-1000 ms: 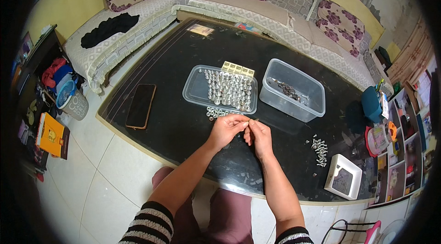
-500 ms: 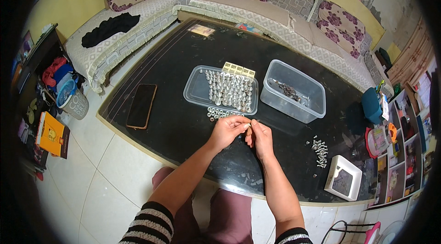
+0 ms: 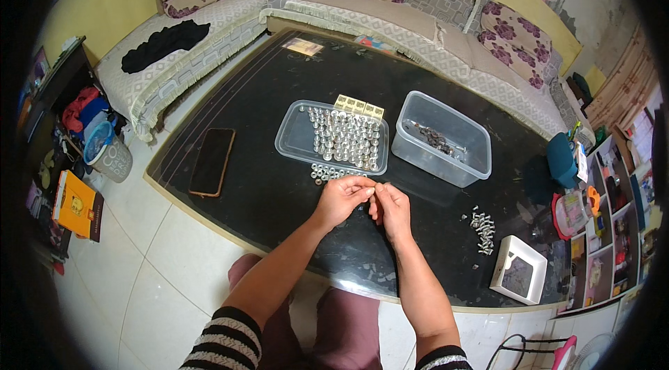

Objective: The person picks up and connects small metal components by hand, including a screw and a small cylindrical part, while working over a glass-topped table containing trays of similar parts.

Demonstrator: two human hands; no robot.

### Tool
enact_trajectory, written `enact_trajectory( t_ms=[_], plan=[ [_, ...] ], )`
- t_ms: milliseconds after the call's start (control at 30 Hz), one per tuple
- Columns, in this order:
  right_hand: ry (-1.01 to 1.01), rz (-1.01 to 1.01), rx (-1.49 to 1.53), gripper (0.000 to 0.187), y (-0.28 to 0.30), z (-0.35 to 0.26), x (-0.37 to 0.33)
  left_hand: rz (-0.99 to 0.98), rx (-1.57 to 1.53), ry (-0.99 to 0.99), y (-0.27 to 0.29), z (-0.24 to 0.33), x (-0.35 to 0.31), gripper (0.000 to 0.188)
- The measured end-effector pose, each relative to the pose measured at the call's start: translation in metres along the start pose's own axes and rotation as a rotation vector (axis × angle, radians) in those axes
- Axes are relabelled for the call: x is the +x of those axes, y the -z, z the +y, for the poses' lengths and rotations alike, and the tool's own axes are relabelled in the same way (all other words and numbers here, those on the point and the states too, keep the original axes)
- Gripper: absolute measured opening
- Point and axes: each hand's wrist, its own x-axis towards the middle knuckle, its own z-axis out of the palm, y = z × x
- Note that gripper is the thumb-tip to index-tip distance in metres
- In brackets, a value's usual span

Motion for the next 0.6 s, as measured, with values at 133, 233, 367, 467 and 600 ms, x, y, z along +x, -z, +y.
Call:
enact_trajectory(
  t_ms=[133, 233, 367, 467, 600],
  plan=[
    [-0.053, -0.021, -0.002, 0.032, -0.0029, -0.0033, -0.0013, -0.024, -0.04, 0.003, 0.0027, -0.0032, -0.0003, 0.016],
    [-0.014, 0.004, -0.034, 0.033, -0.0028, -0.0008, 0.0001, 0.02, 0.001, -0.014, 0.0019, -0.0022, 0.0003, 0.016],
    [-0.032, -0.018, 0.001, 0.032, -0.002, -0.0014, -0.0004, 0.003, 0.001, -0.03, 0.0005, -0.002, -0.001, 0.016],
    [-0.009, 0.034, 0.033, 0.032, -0.0045, -0.0032, -0.0002, 0.02, -0.003, -0.02, 0.0005, -0.001, -0.0005, 0.016],
    [-0.034, -0.015, 0.003, 0.032, -0.0017, -0.0007, 0.0009, 0.006, 0.015, -0.008, 0.0019, -0.0025, -0.0004, 0.016]
  ],
)
